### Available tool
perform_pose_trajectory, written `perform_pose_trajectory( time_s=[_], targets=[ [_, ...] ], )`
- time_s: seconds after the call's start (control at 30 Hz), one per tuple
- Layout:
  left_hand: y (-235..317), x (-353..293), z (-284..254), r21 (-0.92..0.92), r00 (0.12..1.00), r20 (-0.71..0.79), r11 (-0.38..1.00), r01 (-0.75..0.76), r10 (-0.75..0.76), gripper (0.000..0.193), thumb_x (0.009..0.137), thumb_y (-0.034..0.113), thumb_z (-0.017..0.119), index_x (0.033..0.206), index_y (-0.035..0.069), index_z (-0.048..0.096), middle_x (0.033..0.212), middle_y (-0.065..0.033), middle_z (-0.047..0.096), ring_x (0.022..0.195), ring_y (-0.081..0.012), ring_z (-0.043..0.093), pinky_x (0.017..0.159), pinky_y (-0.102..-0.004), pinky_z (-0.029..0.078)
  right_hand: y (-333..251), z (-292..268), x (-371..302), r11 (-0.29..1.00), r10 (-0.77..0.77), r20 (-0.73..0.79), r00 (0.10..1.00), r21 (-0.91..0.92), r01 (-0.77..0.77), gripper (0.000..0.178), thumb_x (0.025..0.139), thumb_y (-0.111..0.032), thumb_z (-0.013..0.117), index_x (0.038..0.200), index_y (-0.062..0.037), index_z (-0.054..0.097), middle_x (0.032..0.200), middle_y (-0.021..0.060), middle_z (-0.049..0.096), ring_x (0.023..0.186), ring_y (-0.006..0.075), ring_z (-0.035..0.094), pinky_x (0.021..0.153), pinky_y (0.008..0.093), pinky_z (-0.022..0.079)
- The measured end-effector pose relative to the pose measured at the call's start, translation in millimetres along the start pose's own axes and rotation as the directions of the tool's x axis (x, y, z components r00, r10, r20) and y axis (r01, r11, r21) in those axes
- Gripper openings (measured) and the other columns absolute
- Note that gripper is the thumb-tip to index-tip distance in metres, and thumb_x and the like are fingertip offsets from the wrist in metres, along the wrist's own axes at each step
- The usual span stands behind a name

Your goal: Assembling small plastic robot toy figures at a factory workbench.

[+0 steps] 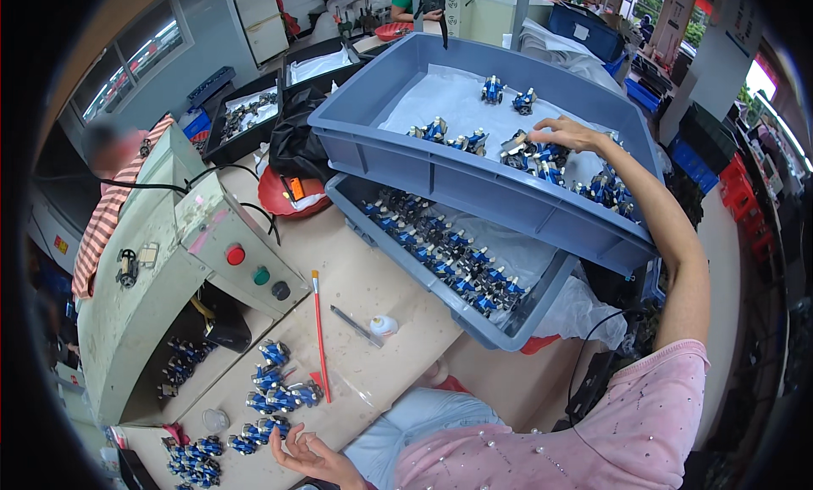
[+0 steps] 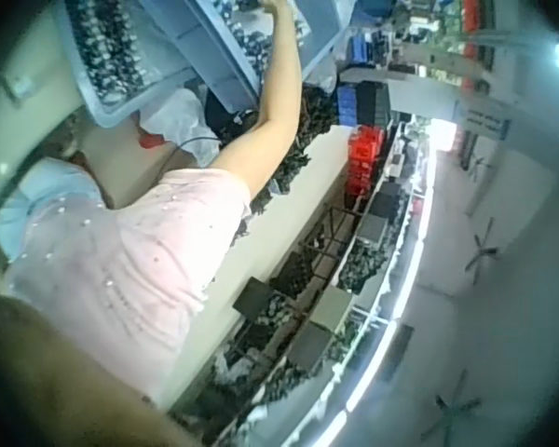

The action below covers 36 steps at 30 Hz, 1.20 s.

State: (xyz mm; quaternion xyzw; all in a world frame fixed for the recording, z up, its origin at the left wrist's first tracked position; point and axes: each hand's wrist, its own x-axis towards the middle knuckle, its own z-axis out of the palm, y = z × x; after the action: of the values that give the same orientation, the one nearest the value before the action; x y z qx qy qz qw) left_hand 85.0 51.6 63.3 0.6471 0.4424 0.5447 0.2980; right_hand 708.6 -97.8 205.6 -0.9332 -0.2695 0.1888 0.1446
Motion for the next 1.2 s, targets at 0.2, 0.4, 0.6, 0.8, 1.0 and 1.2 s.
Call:
perform_pose_trajectory(
  time_s=[0.2, 0.4, 0.6, 0.8, 1.0, 1.2],
  targets=[
    [0.8, 15.7, 9.9, -0.068, 1.0, -0.007, 0.998, 0.006, -0.007, 0.054, 0.082, -0.009, 0.04, 0.134, -0.001, 0.027, 0.134, -0.0126, 0.038, 0.098, -0.0184, 0.05, 0.075, -0.0265, 0.041, -18.4, 31.6, 9.9, 0.952, -0.001, -0.114, 0.993, -0.304, -0.034, 0.117, 0.056, -0.096, 0.037, 0.137, -0.012, 0.046, 0.133, 0.032, 0.039, 0.13, 0.0489, 0.031, 0.102, 0.0617, 0.028],
    [-0.2, 23.8, 14.8, -0.062, 1.0, -0.008, 0.998, -0.028, 0.028, 0.055, 0.08, -0.011, 0.04, 0.134, -0.002, 0.028, 0.134, -0.0131, 0.039, 0.097, -0.0182, 0.05, 0.073, -0.0267, 0.042, -34.0, 38.1, 3.7, 0.926, 0.184, -0.096, 0.978, -0.316, -0.205, 0.125, 0.053, -0.095, 0.042, 0.134, -0.0009, 0.046, 0.134, 0.0361, 0.038, 0.133, 0.0476, 0.026, 0.099, 0.0608, 0.024],
    [-13.5, 20.7, 15.7, -0.075, 0.999, -0.045, 0.997, 0.0, -0.003, 0.056, 0.08, -0.01, 0.041, 0.134, -0.001, 0.028, 0.136, -0.0157, 0.036, 0.096, -0.0199, 0.051, 0.076, -0.0279, 0.041, -27.5, 27.1, 0.4, 0.974, 0.189, -0.056, 0.98, -0.116, -0.194, 0.111, 0.061, -0.086, 0.048, 0.128, 0.0019, 0.053, 0.134, 0.036, 0.038, 0.134, 0.0474, 0.027, 0.095, 0.065, 0.03],
    [-10.3, 19.5, 18.8, -0.071, 0.999, -0.035, 0.997, 0.027, -0.03, 0.057, 0.081, -0.01, 0.041, 0.135, 0.0, 0.027, 0.136, -0.0172, 0.035, 0.095, -0.0208, 0.053, 0.076, -0.0282, 0.041, -46.3, 42.6, -2.8, 0.962, 0.243, -0.136, 0.96, -0.091, -0.257, 0.112, 0.059, -0.087, 0.05, 0.119, 0.0061, 0.057, 0.12, 0.0345, 0.046, 0.124, 0.05, 0.036, 0.068, 0.0587, 0.054],
    [-10.7, 28.4, 20.6, -0.095, 0.999, -0.038, 0.995, -0.023, 0.02, 0.056, 0.081, -0.01, 0.042, 0.134, 0.0, 0.027, 0.136, -0.0176, 0.033, 0.093, -0.0209, 0.055, 0.075, -0.0279, 0.043, -27.0, 50.8, 20.6, 0.978, -0.004, -0.277, 0.961, -0.199, -0.054, 0.093, 0.066, -0.084, 0.05, 0.091, 0.0035, 0.069, 0.108, 0.029, 0.056, 0.119, 0.0372, 0.041, 0.1, 0.0608, 0.017],
    [-16.9, 26.9, 18.8, -0.086, 0.998, -0.056, 0.996, -0.014, 0.01, 0.055, 0.082, -0.01, 0.043, 0.133, 0.0, 0.028, 0.136, -0.0178, 0.033, 0.093, -0.0204, 0.055, 0.074, -0.027, 0.042, -7.3, 57.1, 22.4, 0.984, -0.074, -0.374, 0.925, -0.176, 0.008, 0.081, 0.069, -0.078, 0.054, 0.072, 0.0016, 0.069, 0.101, 0.0245, 0.056, 0.114, 0.0325, 0.043, 0.1, 0.0572, 0.016]
  ],
)
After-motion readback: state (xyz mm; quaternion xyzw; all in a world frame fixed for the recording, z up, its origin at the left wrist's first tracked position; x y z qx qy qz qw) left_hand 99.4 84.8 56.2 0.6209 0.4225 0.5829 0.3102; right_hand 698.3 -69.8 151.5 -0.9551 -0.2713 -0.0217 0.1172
